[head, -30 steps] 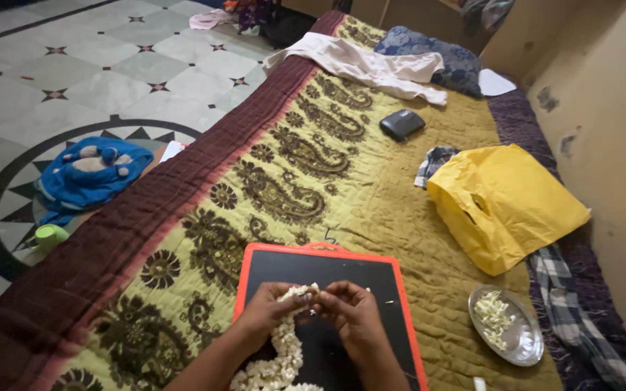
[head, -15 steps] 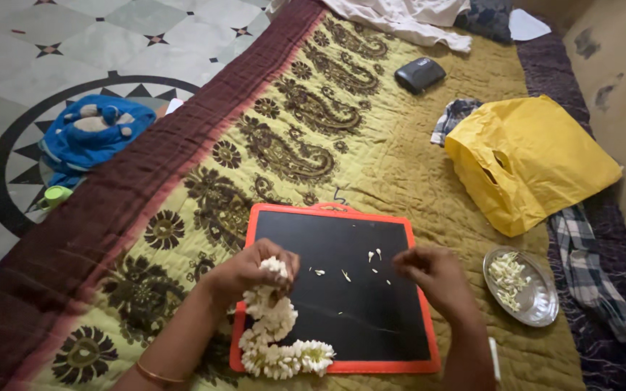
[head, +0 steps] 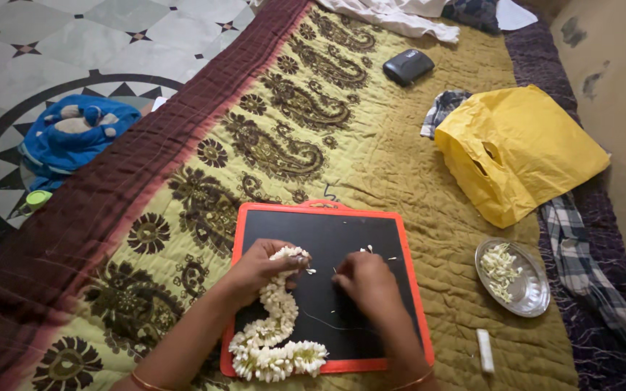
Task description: The person strings jasmine flowers together by hand to create a garland, placing the finished portion on a board.
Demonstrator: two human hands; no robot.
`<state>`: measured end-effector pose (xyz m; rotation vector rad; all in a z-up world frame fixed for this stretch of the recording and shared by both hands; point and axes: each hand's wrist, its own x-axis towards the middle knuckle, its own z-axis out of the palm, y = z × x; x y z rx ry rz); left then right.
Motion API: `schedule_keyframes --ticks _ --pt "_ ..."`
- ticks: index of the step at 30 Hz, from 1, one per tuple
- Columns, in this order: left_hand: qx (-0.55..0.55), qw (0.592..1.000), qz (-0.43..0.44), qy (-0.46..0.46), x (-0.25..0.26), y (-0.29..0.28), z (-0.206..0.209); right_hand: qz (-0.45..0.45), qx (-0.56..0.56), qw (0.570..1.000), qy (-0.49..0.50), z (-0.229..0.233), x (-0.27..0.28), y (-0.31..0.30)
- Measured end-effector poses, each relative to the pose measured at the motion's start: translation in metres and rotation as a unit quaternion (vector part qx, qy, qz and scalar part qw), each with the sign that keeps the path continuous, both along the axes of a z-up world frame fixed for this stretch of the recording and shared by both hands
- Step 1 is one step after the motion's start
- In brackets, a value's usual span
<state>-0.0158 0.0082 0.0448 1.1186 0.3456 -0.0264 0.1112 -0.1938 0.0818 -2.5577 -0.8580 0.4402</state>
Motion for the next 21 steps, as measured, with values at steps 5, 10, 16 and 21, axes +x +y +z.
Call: schedule_keyframes --ticks 5,10,16,21 --pt "-0.030 0.998 -0.005 -0.054 0.001 0.000 -0.015 0.003 0.107 0.993 0.046 -0.011 0.065 -0.043" --pt "-0.043 0.998 0.036 0.019 0.005 -0.003 -0.014 -0.054 0.169 0.983 -0.040 -0.016 0.103 -0.079" --pt "-0.038 0.999 0.021 -0.005 0.003 -0.006 -0.009 0.123 0.199 0.938 -0.255 -0.035 0.069 -0.031" --pt "0.015 0.999 0.029 0.029 0.004 -0.007 -0.005 0.055 0.108 0.972 -0.203 -0.030 0.066 -0.026"
